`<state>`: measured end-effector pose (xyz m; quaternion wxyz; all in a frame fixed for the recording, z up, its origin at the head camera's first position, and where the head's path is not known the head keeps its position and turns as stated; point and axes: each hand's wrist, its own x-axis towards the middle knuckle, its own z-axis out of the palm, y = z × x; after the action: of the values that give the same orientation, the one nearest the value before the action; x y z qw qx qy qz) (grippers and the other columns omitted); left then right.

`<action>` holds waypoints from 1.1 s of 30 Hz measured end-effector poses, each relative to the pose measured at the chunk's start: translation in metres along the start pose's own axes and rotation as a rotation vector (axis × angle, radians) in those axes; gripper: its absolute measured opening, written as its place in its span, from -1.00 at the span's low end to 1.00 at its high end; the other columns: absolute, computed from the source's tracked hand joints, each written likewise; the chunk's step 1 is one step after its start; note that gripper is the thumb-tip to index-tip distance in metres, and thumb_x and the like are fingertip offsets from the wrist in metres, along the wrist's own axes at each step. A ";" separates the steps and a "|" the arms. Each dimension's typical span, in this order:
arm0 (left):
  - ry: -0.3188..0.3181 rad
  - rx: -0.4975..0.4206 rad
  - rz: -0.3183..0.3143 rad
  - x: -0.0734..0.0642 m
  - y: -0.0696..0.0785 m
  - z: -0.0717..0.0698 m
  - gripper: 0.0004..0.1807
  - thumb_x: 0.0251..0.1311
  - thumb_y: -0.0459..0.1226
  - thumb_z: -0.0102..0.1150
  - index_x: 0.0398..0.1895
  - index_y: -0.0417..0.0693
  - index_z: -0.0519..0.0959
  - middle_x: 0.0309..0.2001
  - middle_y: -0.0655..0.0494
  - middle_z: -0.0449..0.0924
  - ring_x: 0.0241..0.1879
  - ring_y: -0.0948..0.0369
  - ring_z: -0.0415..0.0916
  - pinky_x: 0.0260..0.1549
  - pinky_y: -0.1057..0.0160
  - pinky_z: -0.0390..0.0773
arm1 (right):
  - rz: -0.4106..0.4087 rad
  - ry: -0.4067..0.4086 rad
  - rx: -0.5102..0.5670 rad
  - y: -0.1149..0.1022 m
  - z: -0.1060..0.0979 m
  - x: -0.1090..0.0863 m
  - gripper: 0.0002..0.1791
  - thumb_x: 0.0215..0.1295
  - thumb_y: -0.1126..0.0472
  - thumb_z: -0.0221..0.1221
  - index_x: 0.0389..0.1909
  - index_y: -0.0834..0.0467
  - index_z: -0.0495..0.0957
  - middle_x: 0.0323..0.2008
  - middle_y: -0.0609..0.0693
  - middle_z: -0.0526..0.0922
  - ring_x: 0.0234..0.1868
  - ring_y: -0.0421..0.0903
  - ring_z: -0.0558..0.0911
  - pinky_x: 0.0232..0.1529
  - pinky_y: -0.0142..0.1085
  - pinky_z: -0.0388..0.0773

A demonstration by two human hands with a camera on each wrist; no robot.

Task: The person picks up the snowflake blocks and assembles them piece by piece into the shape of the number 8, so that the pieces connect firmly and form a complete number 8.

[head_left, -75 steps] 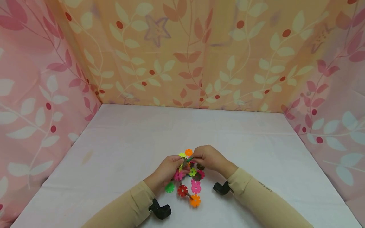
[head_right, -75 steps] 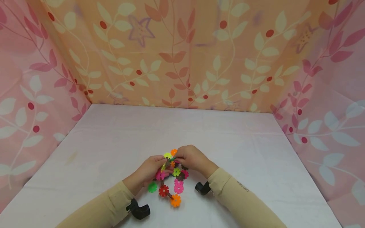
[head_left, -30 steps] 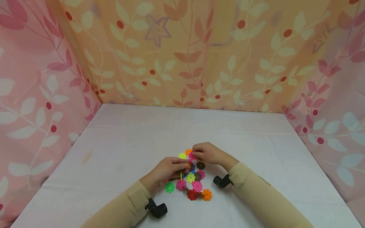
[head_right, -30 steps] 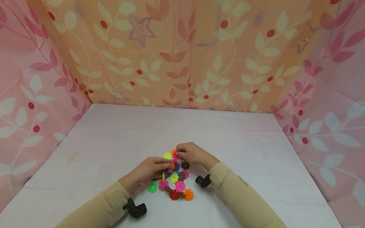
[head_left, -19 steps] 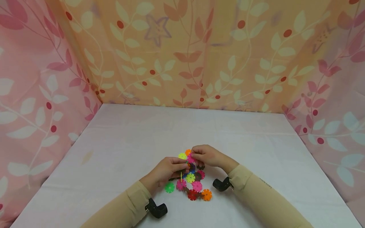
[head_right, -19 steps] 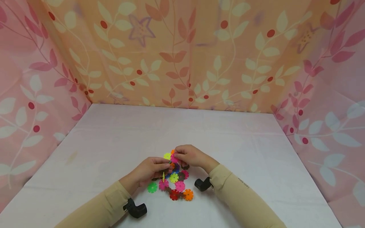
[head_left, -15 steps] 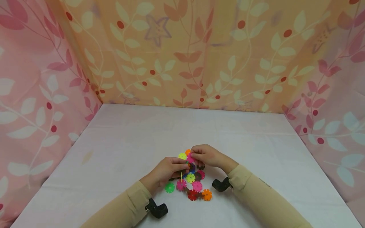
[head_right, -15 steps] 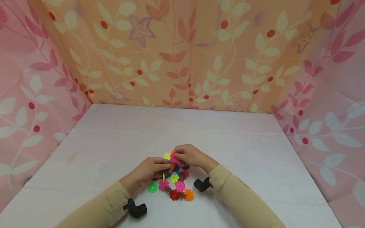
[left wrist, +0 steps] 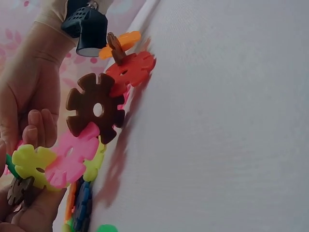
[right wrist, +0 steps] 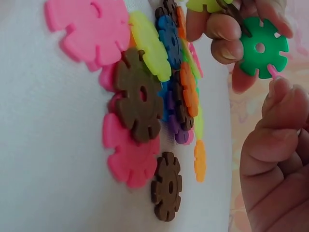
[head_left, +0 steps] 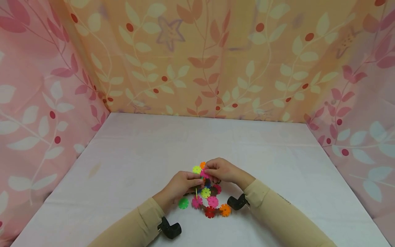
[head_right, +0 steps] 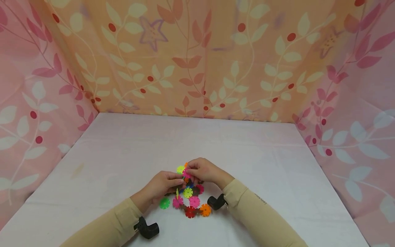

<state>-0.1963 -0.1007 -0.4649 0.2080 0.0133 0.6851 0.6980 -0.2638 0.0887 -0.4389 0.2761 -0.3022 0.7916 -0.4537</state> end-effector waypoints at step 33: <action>0.075 0.014 -0.142 0.002 0.004 0.002 -0.71 0.29 -0.12 -0.01 -0.31 -0.20 0.51 -0.35 -0.02 0.62 -0.33 0.09 0.62 -0.52 0.29 0.42 | 0.029 0.017 -0.463 0.025 -0.013 -0.012 -0.75 -0.04 0.33 0.30 -0.47 0.08 0.38 -0.56 -0.10 0.38 -0.45 -0.15 0.39 -0.43 -0.31 0.34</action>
<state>-0.1985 -0.0986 -0.4613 0.2308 -0.0601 0.6963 0.6769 -0.2707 0.1151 -0.4528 0.1992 -0.3424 0.8810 -0.2587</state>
